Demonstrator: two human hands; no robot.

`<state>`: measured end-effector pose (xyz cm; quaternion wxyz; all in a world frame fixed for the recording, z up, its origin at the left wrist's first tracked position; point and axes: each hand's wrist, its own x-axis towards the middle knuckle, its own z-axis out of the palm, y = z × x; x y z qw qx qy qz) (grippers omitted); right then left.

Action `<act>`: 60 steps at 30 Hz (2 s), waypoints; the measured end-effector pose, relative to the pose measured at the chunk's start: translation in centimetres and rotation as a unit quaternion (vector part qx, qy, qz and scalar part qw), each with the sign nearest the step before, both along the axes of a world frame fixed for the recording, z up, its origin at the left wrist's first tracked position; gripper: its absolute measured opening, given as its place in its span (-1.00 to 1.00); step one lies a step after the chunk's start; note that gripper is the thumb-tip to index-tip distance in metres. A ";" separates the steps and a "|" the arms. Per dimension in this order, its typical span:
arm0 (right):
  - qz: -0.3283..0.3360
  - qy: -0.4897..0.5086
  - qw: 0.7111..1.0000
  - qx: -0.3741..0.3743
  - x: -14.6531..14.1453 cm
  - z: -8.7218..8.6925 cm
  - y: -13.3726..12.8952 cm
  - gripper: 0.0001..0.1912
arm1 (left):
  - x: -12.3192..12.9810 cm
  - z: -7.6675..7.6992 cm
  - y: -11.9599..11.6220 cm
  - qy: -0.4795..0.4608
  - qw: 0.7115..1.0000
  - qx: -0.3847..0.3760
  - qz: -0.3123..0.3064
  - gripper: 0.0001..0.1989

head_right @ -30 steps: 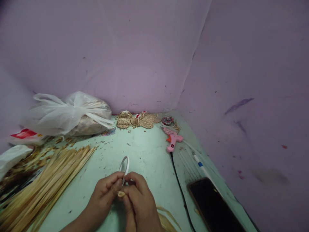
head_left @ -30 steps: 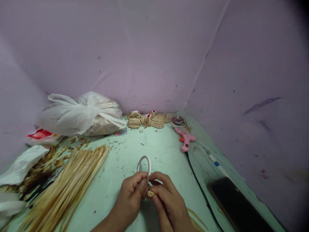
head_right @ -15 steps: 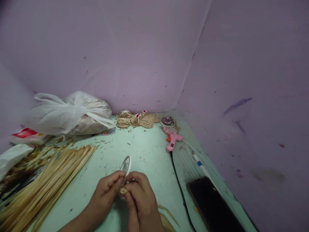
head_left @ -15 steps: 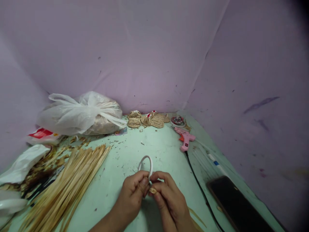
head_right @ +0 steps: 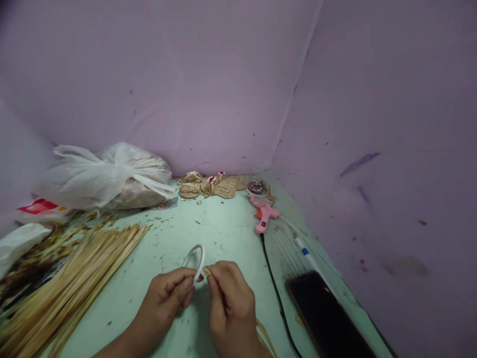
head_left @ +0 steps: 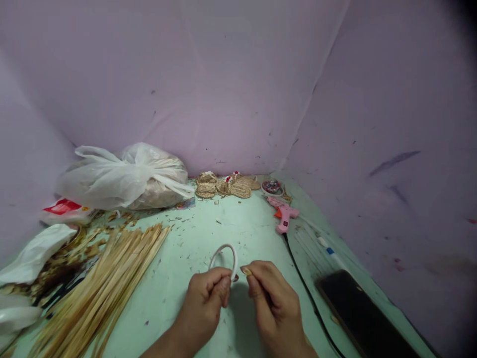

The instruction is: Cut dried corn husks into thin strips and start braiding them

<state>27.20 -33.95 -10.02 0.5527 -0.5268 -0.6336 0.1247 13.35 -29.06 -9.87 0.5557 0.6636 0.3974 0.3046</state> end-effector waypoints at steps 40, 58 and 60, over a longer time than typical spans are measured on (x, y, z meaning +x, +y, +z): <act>0.014 0.274 0.930 -0.245 -1.2 0.8 0.0 -0.74 | -0.8 5.1 0.1 0.169 0.985 -0.042 0.003 -0.78; 0.076 0.156 0.973 -0.152 -1.4 1.6 -0.7 -0.77 | 0.3 4.5 -0.7 0.082 0.989 -0.081 0.092 -0.78; 0.076 0.160 0.972 -0.155 -1.4 1.8 -0.7 -0.77 | 0.3 4.5 -0.8 0.086 0.989 -0.072 0.099 -0.79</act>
